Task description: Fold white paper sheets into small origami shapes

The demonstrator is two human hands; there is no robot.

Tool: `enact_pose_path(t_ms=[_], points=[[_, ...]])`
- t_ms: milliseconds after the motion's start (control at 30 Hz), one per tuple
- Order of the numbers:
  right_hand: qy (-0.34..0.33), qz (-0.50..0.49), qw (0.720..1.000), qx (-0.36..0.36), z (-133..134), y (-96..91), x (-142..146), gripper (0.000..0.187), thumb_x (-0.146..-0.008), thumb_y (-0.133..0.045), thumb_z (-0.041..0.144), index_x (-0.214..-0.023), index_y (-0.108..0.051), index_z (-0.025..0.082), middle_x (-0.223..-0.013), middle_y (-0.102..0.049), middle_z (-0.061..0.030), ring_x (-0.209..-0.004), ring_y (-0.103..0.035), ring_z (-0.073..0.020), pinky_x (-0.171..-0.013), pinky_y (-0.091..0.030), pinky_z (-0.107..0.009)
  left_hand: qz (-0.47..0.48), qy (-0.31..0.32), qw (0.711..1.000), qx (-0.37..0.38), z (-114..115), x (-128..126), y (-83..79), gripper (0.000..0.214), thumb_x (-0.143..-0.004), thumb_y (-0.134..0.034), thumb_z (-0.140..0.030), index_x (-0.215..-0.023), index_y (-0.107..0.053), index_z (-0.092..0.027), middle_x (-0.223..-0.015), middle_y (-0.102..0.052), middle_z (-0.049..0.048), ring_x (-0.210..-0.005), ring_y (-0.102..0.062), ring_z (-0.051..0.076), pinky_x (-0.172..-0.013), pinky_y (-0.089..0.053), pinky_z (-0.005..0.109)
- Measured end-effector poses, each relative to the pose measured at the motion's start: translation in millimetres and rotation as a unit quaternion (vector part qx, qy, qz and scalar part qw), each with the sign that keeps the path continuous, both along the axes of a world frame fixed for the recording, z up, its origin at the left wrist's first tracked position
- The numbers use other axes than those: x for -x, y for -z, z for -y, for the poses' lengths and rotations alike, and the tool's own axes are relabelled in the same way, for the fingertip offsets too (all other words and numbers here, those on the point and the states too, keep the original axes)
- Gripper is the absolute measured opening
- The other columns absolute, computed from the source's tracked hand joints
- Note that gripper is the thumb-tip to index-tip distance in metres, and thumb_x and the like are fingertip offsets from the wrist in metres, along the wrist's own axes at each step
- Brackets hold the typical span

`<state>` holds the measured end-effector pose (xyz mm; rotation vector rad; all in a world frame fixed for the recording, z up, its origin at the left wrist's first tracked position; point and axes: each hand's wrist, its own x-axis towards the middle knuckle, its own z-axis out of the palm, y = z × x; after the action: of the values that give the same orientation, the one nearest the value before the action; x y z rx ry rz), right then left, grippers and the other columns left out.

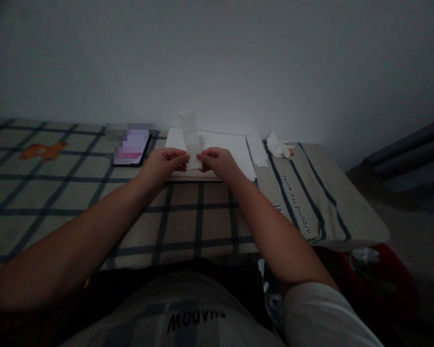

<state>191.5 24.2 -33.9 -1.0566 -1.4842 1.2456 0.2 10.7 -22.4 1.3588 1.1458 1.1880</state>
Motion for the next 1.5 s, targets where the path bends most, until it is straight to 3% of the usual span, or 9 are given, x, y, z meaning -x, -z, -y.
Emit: enact_pose_path(t_ms=[300,567,767,1033,1267,1500], points=[[0.027,0.031,0.999,-0.033,2.0,-4.8,-0.6,0.026,-0.078,-0.077,0.043,-0.077,-0.070,0.018,-0.067,-0.067,0.0000,-0.060,-0.061,-0.0115,-0.063,-0.054,-0.028,0.007,0.007,0.998,0.064,5.8,-1.5,-5.5,0.022,-0.065,-0.085,-0.027,-0.077,-0.072,-0.013,-0.063,-0.068,0.0013,-0.057,-0.060,0.011,-0.061,-0.051,0.025],[-0.029,-0.049,0.997,0.052,0.3,-2.1,3.8,0.033,-0.071,-0.081,0.046,-0.084,-0.069,0.018,-0.071,-0.067,0.0009,-0.065,-0.067,-0.0124,-0.069,-0.059,-0.028,0.012,-0.024,0.999,0.030,2.6,0.4,-5.1,0.019,-0.066,-0.083,-0.027,-0.074,-0.071,-0.014,-0.063,-0.067,0.0006,-0.057,-0.061,0.011,-0.060,-0.050,0.025],[-0.014,-0.017,1.000,0.018,5.1,-8.1,3.5,0.030,-0.073,-0.080,0.042,-0.077,-0.064,0.017,-0.065,-0.065,0.0022,-0.059,-0.064,-0.0109,-0.059,-0.054,-0.025,0.001,-0.008,1.000,0.009,0.7,1.1,-1.7,0.022,-0.067,-0.083,-0.030,-0.075,-0.071,-0.014,-0.063,-0.068,0.0005,-0.056,-0.061,0.011,-0.057,-0.049,0.023],[-0.032,-0.041,0.997,0.055,3.0,-4.2,4.1,0.032,-0.071,-0.081,0.043,-0.082,-0.064,0.018,-0.070,-0.067,0.0010,-0.064,-0.066,-0.0123,-0.065,-0.056,-0.027,0.001,-0.022,1.000,0.008,-0.3,1.1,-2.3,0.020,-0.068,-0.082,-0.030,-0.075,-0.070,-0.016,-0.066,-0.068,0.0002,-0.058,-0.061,0.011,-0.061,-0.051,0.025],[-0.028,0.007,1.000,0.011,2.5,-4.1,3.0,0.026,-0.079,-0.075,0.041,-0.076,-0.060,0.019,-0.060,-0.061,0.0042,-0.053,-0.055,-0.0087,-0.056,-0.048,-0.024,-0.003,-0.022,1.000,0.010,1.1,0.6,-1.7,0.021,-0.068,-0.081,-0.031,-0.077,-0.070,-0.015,-0.068,-0.069,0.0013,-0.060,-0.062,0.012,-0.061,-0.051,0.025],[-0.053,-0.022,0.998,0.022,2.3,-2.1,1.4,0.028,-0.076,-0.078,0.040,-0.079,-0.059,0.020,-0.065,-0.064,0.0035,-0.057,-0.058,-0.0100,-0.060,-0.050,-0.026,0.018,-0.023,1.000,0.012,2.2,-0.2,-6.2,0.018,-0.068,-0.081,-0.027,-0.073,-0.068,-0.015,-0.065,-0.067,-0.0006,-0.058,-0.060,0.011,-0.063,-0.053,0.025]])
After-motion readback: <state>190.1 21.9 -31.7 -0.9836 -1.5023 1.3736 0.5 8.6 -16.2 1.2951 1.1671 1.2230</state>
